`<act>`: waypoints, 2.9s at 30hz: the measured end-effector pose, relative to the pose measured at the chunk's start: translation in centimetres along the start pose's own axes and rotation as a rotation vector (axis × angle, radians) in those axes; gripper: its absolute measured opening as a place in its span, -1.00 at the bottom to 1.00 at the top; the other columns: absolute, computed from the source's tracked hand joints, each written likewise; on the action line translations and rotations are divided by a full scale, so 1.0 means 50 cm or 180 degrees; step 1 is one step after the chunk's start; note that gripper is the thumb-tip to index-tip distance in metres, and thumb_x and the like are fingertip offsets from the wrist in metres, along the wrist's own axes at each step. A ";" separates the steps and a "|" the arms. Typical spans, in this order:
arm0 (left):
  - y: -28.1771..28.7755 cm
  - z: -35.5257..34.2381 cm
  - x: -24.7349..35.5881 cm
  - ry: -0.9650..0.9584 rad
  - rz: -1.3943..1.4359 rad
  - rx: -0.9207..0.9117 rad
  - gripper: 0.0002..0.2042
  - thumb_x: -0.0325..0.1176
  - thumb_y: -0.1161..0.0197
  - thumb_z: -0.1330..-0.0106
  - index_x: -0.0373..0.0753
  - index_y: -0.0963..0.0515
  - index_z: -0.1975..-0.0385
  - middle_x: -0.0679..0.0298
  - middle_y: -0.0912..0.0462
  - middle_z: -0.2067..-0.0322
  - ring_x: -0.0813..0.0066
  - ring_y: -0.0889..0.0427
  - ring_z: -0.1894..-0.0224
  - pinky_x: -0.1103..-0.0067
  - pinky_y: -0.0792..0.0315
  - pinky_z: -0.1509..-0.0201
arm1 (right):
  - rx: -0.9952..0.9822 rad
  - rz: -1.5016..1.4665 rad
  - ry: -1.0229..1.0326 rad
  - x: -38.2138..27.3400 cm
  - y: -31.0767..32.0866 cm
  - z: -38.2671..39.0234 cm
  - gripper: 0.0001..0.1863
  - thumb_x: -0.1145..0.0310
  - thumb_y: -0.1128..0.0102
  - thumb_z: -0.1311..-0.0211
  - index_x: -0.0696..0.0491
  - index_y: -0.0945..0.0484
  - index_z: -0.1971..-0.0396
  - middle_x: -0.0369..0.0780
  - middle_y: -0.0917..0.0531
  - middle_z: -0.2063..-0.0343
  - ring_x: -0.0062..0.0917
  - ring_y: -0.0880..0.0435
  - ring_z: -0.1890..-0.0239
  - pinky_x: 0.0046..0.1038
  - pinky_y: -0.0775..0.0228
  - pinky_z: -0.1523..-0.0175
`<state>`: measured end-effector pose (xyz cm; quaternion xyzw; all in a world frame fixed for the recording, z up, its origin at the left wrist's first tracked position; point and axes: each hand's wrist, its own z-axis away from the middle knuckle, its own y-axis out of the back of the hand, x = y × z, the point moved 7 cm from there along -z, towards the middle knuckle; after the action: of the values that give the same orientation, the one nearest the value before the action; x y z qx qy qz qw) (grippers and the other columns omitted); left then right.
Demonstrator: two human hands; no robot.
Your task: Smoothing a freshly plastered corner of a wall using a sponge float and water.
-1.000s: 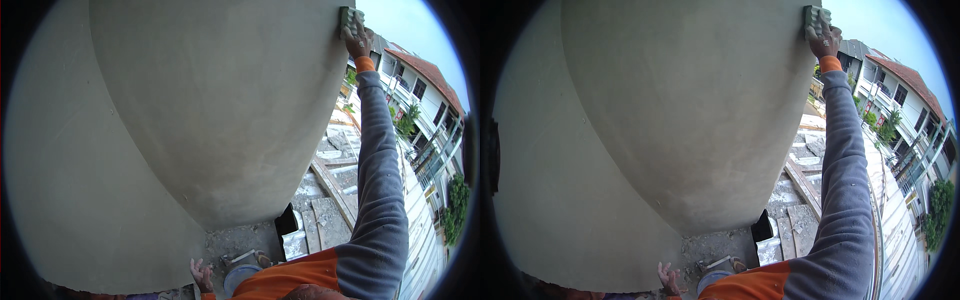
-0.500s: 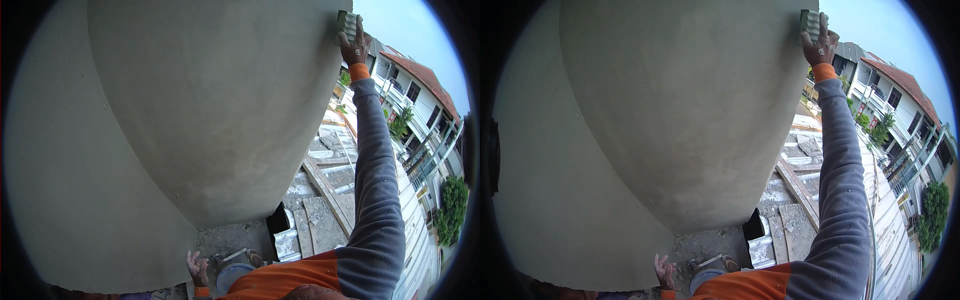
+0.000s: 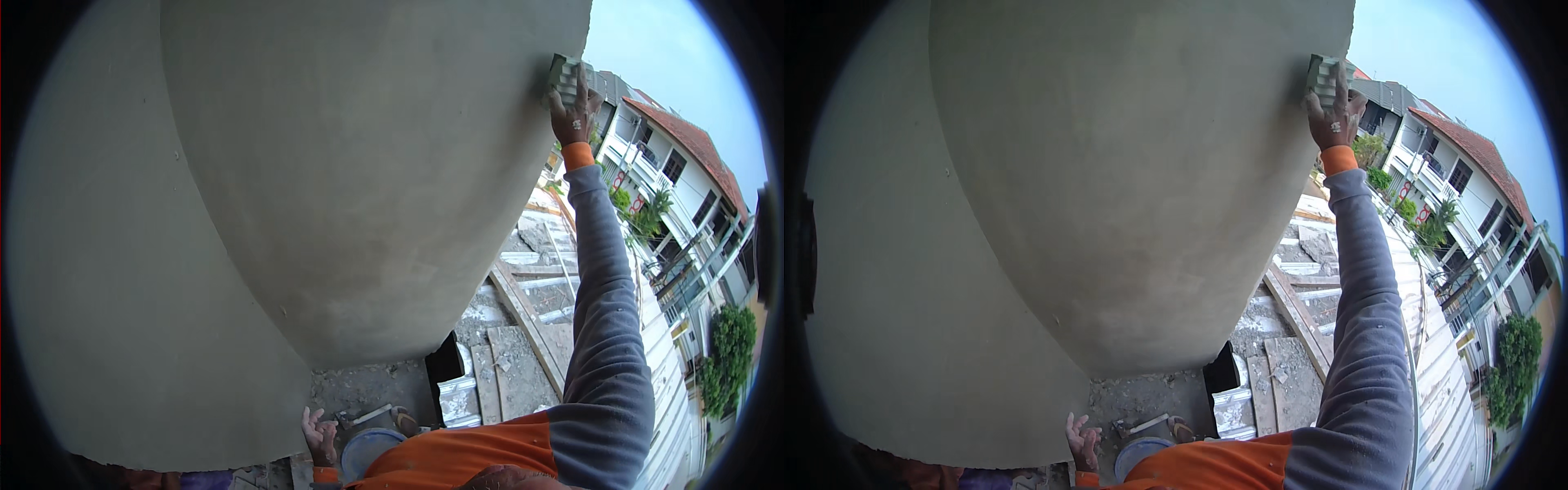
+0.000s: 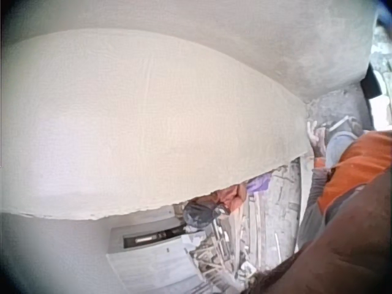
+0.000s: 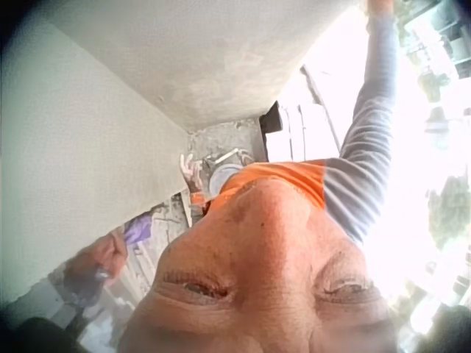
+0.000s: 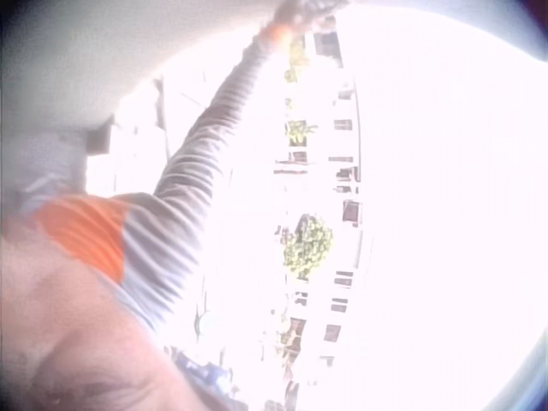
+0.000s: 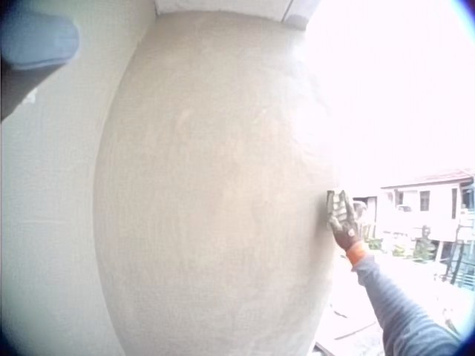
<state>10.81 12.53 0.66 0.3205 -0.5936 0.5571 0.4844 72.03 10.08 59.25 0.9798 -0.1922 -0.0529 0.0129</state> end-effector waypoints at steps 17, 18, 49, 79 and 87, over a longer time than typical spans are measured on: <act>-0.043 -0.022 -0.012 0.0035 -0.0260 -0.0160 -0.05 -0.15 -0.38 -0.08 -0.31 0.06 -0.40 -0.01 -0.33 -0.13 0.41 -0.57 0.24 0.57 -0.46 0.22 | -0.0965 -0.0109 0.1704 -0.198 -0.058 0.191 -0.20 0.23 -0.37 0.09 -0.38 -0.35 -0.29 0.01 -0.36 -0.04 -0.07 -0.37 -0.03 -0.10 -0.27 -0.14; -0.040 -0.024 -0.009 -0.0014 -0.0256 -0.0112 -0.06 -0.15 -0.37 -0.08 -0.31 0.06 -0.40 -0.01 -0.33 -0.13 0.41 -0.57 0.24 0.58 -0.46 0.22 | -0.0667 0.0012 0.1445 -0.166 -0.048 0.120 -0.21 0.22 -0.35 0.07 -0.37 -0.35 -0.29 0.02 -0.37 -0.01 -0.07 -0.37 -0.03 -0.11 -0.26 -0.15; 0.033 0.021 0.030 -0.0148 -0.0092 0.0506 -0.02 -0.08 -0.38 -0.06 -0.29 0.07 -0.41 -0.01 -0.35 -0.14 0.38 -0.58 0.23 0.56 -0.48 0.23 | 0.0266 -0.0916 -0.0961 0.168 -0.041 0.065 -0.27 0.10 -0.31 -0.08 -0.21 -0.30 -0.30 0.04 -0.41 0.04 -0.07 -0.38 -0.06 -0.12 -0.23 -0.20; -0.001 -0.009 -0.012 0.0039 -0.0141 0.0015 -0.05 -0.13 -0.36 -0.08 -0.30 0.07 -0.41 -0.04 -0.33 -0.15 0.40 -0.59 0.24 0.58 -0.47 0.23 | -0.0058 0.0021 -0.0251 0.115 0.006 0.144 -0.19 0.15 -0.27 -0.07 -0.23 -0.22 -0.38 0.02 -0.36 0.13 -0.12 -0.40 0.06 -0.13 -0.29 -0.10; -0.022 -0.025 0.011 0.0089 0.0033 0.0044 0.01 -0.13 -0.46 -0.02 -0.34 0.05 -0.39 0.00 -0.33 -0.14 0.43 -0.57 0.22 0.61 -0.43 0.22 | -0.0556 0.0472 -0.0152 0.095 -0.011 0.276 -0.16 0.06 -0.27 0.02 -0.26 -0.24 -0.37 0.07 -0.36 0.13 -0.06 -0.40 0.06 -0.14 -0.29 -0.10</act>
<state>11.89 13.66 1.45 0.3130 -0.5846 0.5680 0.4875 75.13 8.74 45.04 0.9565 -0.2590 -0.0917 0.0976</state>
